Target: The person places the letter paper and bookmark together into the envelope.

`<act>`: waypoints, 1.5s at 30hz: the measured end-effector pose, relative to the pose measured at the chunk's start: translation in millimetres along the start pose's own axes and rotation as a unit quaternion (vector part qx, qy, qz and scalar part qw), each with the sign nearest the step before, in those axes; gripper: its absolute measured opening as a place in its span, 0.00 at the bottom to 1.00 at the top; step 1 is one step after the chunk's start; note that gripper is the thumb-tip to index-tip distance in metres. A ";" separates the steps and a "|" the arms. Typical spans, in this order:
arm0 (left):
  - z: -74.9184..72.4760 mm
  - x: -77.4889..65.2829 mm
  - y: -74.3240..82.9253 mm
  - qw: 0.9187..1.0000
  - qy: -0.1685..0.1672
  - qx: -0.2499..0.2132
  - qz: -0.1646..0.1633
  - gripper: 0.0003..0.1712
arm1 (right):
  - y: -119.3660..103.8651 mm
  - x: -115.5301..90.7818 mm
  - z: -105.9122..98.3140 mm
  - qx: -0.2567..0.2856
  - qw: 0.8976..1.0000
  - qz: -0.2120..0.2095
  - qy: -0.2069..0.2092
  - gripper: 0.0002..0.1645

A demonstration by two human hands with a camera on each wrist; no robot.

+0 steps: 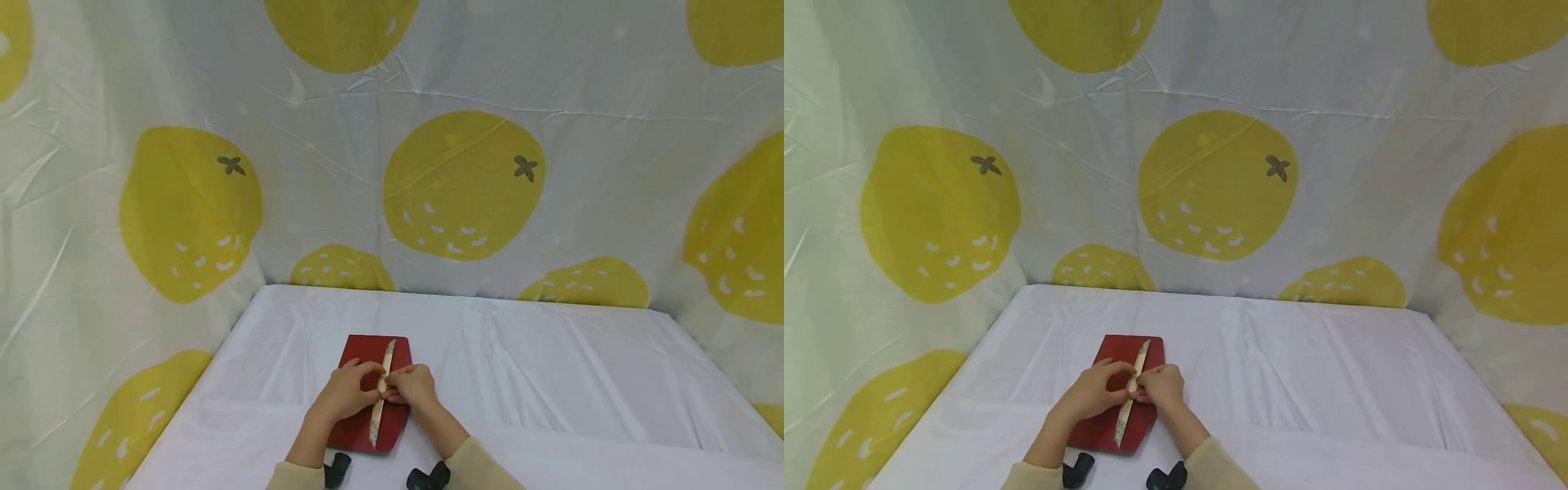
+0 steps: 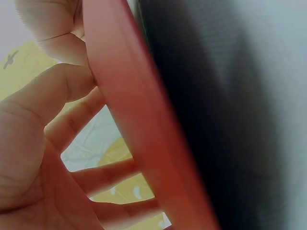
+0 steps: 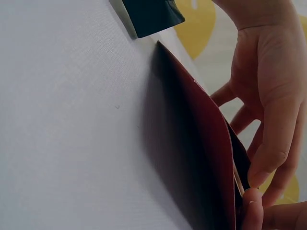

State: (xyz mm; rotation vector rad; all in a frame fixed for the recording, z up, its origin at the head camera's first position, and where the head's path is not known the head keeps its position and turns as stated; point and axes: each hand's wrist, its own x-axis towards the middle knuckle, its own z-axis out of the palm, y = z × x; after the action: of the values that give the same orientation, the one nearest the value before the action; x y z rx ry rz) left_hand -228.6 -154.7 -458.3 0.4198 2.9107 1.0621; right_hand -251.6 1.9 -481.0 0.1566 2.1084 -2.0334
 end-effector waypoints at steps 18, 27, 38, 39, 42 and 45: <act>0.5 0.5 0.0 1.000 0.000 -0.010 0.009 0.18 | 3.2 4.8 0.8 0.010 0.999 0.019 -0.025 0.07; 2.8 4.0 1.7 1.000 0.000 -0.004 0.017 0.18 | 3.5 5.7 -3.3 0.022 0.999 0.019 -0.027 0.07; 3.6 3.5 1.4 1.000 -0.013 0.015 0.009 0.18 | 0.9 -8.4 -21.5 0.007 1.000 -0.011 -0.022 0.08; 3.2 3.8 1.4 1.000 -0.015 0.018 0.004 0.18 | 0.8 -9.9 -24.5 0.004 1.000 -0.017 -0.022 0.08; 2.5 4.8 1.4 0.999 -0.024 0.027 -0.016 0.18 | 0.4 -14.3 -34.6 -0.002 0.999 -0.028 -0.027 0.08; 2.3 6.0 0.8 0.998 -0.033 0.037 -0.032 0.18 | -1.5 -19.0 -47.2 -0.021 0.998 -0.038 -0.036 0.09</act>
State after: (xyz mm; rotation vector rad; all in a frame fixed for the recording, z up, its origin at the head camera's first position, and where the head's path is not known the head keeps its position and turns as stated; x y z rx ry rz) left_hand -234.0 -151.2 -459.1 0.3534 2.8907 0.9164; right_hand -237.0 50.2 -474.0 -0.0039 2.1416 -2.0033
